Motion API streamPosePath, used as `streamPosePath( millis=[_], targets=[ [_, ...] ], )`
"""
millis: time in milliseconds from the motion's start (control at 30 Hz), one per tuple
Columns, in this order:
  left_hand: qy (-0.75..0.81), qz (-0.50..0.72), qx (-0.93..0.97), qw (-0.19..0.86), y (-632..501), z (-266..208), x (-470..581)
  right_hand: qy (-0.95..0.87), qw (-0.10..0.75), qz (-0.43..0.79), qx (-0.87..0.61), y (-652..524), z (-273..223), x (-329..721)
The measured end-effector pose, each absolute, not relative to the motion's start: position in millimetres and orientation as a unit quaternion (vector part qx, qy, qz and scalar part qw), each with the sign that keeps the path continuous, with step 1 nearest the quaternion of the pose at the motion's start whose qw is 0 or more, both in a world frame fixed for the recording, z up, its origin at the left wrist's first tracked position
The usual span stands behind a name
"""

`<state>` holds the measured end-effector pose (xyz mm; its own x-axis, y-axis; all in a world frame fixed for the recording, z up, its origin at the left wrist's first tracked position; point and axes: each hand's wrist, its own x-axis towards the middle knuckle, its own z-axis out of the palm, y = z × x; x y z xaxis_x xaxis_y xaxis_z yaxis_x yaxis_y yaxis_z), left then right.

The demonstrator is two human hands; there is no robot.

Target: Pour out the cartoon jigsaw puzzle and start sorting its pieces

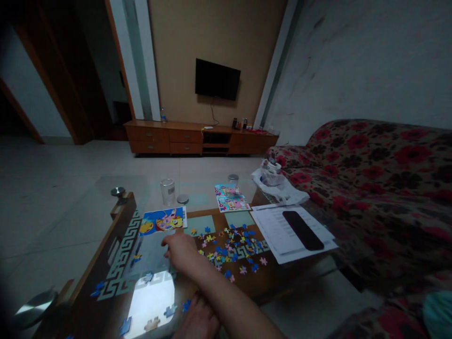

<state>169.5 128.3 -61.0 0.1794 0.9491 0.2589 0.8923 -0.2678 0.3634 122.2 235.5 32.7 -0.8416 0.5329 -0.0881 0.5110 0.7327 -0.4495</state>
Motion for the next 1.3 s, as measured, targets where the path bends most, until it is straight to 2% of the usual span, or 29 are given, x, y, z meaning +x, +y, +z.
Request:
streamPosePath(
  millis=[100, 233, 400, 833, 1133, 1300],
  targets=[
    [0.548, 0.206, 0.810, 0.033, 130.3, -66.9, 166.2, -0.890, 0.122, 0.244, -0.365, 267.7, 37.6, 171.5],
    [0.554, 0.215, 0.804, 0.011, 136.2, -77.1, 169.5, -0.819, 0.182, 0.198, -0.506, 315.4, 23.7, 248.9],
    [0.579, 0.245, 0.778, -0.013, 141.2, -94.6, 179.6, -0.818, 0.159, 0.178, -0.523, 339.4, -1.2, 295.5],
    [0.592, 0.268, 0.759, -0.036, 143.9, -113.4, 185.5, -0.875, 0.129, 0.155, -0.441, 330.7, -10.7, 265.4],
    [0.592, 0.269, 0.759, -0.013, 142.8, -107.4, 181.3, -0.828, 0.224, 0.168, -0.486, 356.0, -9.1, 284.1],
    [0.584, 0.266, 0.767, -0.007, 141.4, -105.3, 178.3, -0.829, 0.192, 0.170, -0.497, 356.0, -16.7, 298.1]
  ],
)
